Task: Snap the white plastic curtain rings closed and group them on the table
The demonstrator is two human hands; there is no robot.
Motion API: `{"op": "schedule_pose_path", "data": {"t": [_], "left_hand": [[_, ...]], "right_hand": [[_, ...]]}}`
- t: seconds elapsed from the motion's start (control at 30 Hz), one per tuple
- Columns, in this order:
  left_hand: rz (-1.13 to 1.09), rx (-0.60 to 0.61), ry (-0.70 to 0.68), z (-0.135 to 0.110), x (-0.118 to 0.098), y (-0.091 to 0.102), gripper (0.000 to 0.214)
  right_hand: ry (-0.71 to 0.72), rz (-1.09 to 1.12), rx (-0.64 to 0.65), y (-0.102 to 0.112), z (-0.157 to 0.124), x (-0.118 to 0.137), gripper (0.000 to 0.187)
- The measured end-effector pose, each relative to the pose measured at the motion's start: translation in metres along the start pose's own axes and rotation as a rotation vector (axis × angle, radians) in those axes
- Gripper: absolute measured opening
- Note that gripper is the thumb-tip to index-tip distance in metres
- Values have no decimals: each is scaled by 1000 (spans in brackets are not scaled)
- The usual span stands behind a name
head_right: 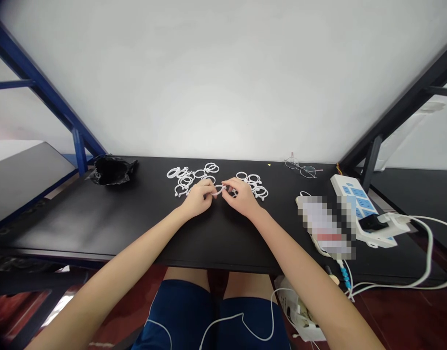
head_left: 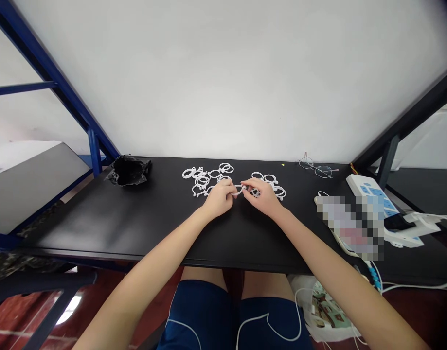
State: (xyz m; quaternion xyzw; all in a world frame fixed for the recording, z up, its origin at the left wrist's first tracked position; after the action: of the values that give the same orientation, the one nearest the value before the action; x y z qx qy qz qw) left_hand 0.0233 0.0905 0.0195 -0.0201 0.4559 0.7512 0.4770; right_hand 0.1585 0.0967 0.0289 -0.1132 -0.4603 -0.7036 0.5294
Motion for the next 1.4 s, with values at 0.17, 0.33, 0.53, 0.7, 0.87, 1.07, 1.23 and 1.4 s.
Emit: {"op": "schedule_pose_path", "data": {"t": [0.17,0.33,0.53,0.7,0.87,1.07,1.23,1.4], "left_hand": [[-8,-70,5,1,4,5,31],[-11,-79,-10,1,-1,7,27],[-117,19,58,2,-6,3,24],[-105,46,127,3,0,-1,35],[-99,-28,87,2,-3,5,37],[-120,-26,72,0,-5,7,39],[-68,4,92,1,-5,5,42],[-64,18,82,0,-6,5,41]], "right_hand": [[-303,398,0,-4,-2,-21,23],[-411,582,-84,-4,-3,-28,31],[-371,663,-119,-6,-3,-21,30],[-335,669,-90,-12,-3,-16,29],[-303,418,34,-18,-8,-4,32],[-173,263,186,-27,-11,15,34],[-174,253,215,-28,-12,12,35],[-189,260,221,-30,-12,9,34]]}}
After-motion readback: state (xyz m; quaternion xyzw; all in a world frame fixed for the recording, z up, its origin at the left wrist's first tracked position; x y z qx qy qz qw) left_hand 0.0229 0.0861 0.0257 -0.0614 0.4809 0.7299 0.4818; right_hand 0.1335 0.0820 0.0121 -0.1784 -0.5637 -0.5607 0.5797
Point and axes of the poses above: each hand's wrist, its own z-axis towards the middle knuckle, its own y-axis out of the back of the hand, x = y × z, the point moved 7 cm from there along z, towards the middle knuckle, and after that the axes turned 6 degrees about z, right-handed, at the moved point
